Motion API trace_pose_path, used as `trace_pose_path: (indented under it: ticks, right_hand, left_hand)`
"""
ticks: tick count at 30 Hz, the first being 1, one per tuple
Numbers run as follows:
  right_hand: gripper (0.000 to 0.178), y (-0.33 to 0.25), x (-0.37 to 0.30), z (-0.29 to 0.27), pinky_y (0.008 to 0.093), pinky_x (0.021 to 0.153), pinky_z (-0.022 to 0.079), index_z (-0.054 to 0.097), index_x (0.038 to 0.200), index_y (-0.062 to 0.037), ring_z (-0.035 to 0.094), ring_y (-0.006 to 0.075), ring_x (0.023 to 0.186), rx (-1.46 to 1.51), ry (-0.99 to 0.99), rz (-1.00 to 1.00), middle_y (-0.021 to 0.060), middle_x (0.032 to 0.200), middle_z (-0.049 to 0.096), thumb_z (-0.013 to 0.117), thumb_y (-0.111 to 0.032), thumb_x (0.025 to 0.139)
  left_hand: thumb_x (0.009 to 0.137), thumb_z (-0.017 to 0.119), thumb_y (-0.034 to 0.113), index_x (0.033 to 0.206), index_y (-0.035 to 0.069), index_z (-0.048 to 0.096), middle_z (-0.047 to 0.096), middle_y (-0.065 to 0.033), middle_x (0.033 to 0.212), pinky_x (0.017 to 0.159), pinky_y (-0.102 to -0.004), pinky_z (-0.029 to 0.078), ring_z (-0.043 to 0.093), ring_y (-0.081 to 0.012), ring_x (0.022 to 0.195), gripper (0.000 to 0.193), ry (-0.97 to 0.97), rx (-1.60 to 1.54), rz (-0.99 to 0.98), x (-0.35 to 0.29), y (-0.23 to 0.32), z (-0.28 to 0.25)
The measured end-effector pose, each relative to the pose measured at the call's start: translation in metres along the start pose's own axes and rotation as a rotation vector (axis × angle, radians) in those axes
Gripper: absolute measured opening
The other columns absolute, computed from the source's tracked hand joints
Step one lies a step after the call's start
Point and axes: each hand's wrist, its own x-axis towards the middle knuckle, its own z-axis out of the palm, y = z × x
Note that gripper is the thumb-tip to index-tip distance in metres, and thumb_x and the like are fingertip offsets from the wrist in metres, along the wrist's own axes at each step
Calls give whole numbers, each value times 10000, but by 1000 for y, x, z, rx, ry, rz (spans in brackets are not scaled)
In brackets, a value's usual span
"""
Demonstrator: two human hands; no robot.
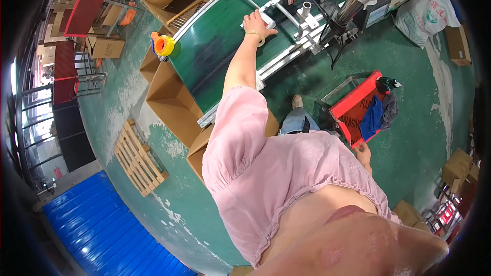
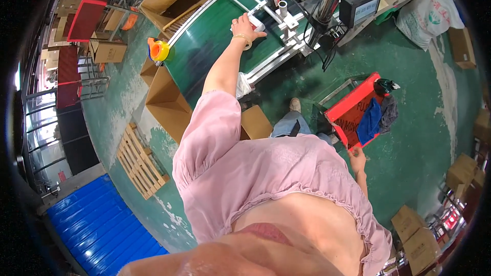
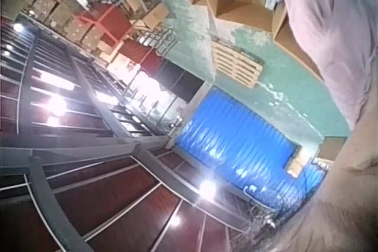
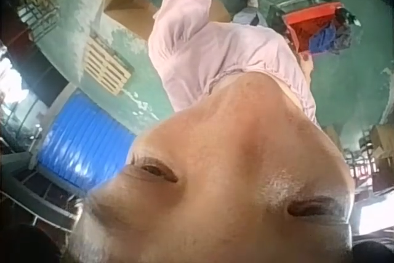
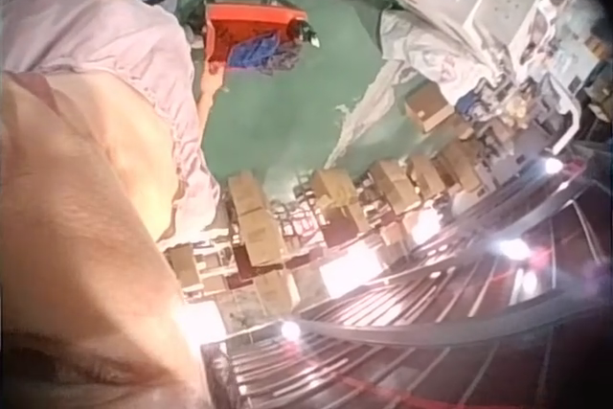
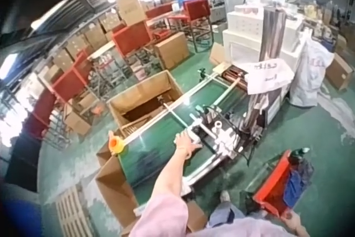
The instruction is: Sorting and packing cylindrical containers from an assembly line into cardboard boxes.
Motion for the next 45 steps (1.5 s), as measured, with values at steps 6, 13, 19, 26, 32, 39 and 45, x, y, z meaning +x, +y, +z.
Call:
trace_pose_path:
  ticks: [6,13,19,26,32,39,45]
  right_hand:
    - [347,-38,23,-11,298,743,466,578,1015,-21,609,198,836,-5,-95,-72,113,889,643,676,-194,731]
    - [332,-68,63,0,283,735,468,569,1037,-21,604,181,830,27,-225,-282,114,878,640,657,-183,760]
    - [325,-89,86,5,273,727,470,564,1040,-21,601,173,825,-18,-312,-321,106,888,637,649,-177,768]
    - [307,-109,110,-1,273,727,471,567,1029,-22,596,163,816,-49,-346,-395,101,901,631,644,-174,773]
    - [311,-76,98,-4,284,735,481,574,1008,-9,612,192,805,10,-303,-290,114,857,638,651,-177,757]
    - [312,-41,77,0,280,714,471,575,1008,-5,589,171,793,-16,-280,-178,101,861,626,651,-180,761]
    - [317,-37,67,3,291,704,476,576,1002,-9,603,185,777,88,-260,-124,106,839,636,642,-199,757]
  left_hand:
    - [474,790,321,1214,85,403,477,-156,1106,916,-394,362,418,-361,1070,867,71,62,-94,-37,-37,-43]
    - [493,756,180,1162,37,440,516,-139,1040,890,-342,412,511,-264,990,754,342,-166,-169,-198,-157,-127]
    - [483,737,101,1165,59,421,480,-123,1112,886,-307,429,512,-231,1024,753,69,-560,-240,-290,-164,-70]
    - [487,756,107,1232,48,366,466,-136,1162,930,-318,403,493,-259,1069,843,97,-706,-256,-299,-145,-49]
    - [483,808,215,1347,43,204,337,-196,1321,1038,-360,278,334,-310,1240,1069,6,-317,-130,-283,-113,-100]
    - [586,779,332,1294,47,358,367,-180,1297,1016,-358,289,346,-301,1216,872,253,-307,-91,-181,-99,-122]
    - [515,795,405,1245,39,403,404,-203,1258,992,-405,321,379,-339,1175,906,36,-242,20,-63,-42,-73]
